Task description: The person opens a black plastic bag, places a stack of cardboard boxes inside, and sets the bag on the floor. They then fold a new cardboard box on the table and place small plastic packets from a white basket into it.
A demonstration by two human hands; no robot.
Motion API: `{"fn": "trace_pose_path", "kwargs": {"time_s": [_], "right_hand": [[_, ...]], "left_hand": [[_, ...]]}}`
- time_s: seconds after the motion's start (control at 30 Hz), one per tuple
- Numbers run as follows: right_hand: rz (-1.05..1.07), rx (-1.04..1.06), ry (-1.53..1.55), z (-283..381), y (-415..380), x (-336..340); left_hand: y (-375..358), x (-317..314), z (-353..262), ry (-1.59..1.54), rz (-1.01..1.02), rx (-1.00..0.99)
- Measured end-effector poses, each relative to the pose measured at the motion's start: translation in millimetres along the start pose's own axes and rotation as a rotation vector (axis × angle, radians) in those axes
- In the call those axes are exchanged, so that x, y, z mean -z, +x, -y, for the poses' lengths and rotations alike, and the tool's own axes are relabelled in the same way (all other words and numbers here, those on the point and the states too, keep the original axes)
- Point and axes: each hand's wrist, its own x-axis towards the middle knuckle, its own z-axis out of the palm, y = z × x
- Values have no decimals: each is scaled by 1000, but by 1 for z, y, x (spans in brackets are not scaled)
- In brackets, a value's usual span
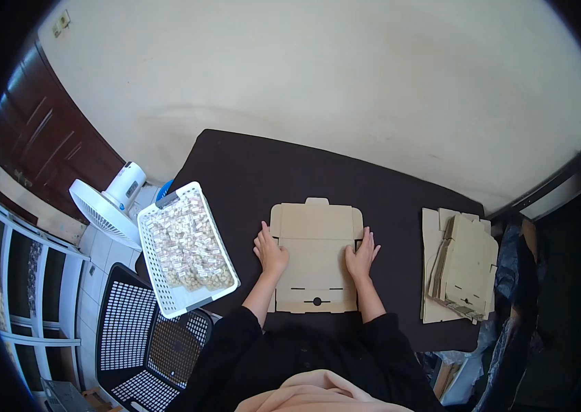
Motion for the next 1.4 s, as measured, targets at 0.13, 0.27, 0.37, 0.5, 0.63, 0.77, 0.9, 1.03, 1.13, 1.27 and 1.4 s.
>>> {"fn": "trace_pose_path", "kwargs": {"time_s": [0.13, 0.27, 0.37, 0.5, 0.63, 0.77, 0.9, 1.03, 1.13, 1.27, 1.4], "right_hand": [[-44, 146, 49, 6, -4, -1], [-21, 361, -122, 8, -5, -8], [12, 402, -213, 13, -6, -6], [54, 396, -249, 17, -7, -3], [78, 375, -212, 17, -3, -4], [-59, 355, -26, 13, -2, -5], [-49, 297, 239, 11, -33, 18], [373, 443, 293, -17, -74, 59], [398, 556, 49, -11, -97, 86], [314, 473, 168, -37, -90, 72], [207, 226, 311, -20, -68, 67]], "left_hand": [[3, 4, 4, 21, 107, -52], [-1, -4, 8, 206, 72, -376], [-3, -4, 0, 292, 112, -469], [1, -3, 1, 391, 216, -507], [2, -4, 0, 395, 199, -511], [2, 0, -1, 268, 144, -538], [-21, 10, 20, 20, 126, -686], [-58, 44, 52, -141, 457, -662], [-76, 71, 46, -145, 538, -755], [-75, 60, 57, -72, 489, -735], [-62, 40, 48, -147, 365, -522]]}}
